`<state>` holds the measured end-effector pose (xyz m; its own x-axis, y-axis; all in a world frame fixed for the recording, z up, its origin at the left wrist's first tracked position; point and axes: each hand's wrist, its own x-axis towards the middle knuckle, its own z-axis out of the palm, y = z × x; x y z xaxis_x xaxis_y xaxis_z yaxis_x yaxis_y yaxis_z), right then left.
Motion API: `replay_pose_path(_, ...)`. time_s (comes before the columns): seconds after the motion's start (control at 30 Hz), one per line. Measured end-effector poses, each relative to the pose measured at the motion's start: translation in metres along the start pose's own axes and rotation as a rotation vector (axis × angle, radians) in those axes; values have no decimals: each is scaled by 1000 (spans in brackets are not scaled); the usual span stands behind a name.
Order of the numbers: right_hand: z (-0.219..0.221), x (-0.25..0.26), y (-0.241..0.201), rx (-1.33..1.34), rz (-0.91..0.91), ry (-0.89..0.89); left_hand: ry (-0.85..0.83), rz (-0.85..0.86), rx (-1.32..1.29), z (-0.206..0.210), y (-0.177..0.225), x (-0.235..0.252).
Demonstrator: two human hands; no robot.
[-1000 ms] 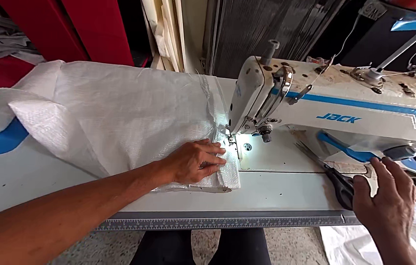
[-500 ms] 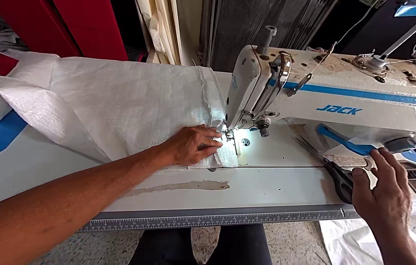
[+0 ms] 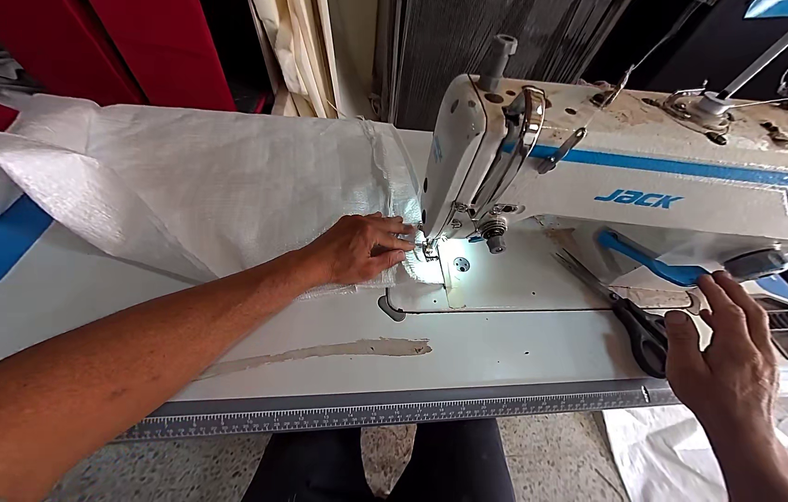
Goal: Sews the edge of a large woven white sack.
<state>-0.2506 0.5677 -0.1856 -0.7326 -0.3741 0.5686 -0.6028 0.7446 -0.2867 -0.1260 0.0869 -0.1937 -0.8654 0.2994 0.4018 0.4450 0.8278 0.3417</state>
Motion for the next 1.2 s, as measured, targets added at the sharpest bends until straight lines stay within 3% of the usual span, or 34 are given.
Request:
replay_pose_path(0.47, -4, 1, -7, -35, 13, -11, -53, -66, 40, -9, -23, 19)
replay_pose_path(0.57, 5, -8, -1, -78, 24, -102, -52, -49, 36, -10, -24, 20)
replay_pose_path(0.93, 11, -11, 4, -68, 11, -106, -34, 29, 5, -4, -16, 9)
replay_pose_path(1.2, 6, -41, -62, -21, -117, 163, -43, 4, 5, -6, -18, 12)
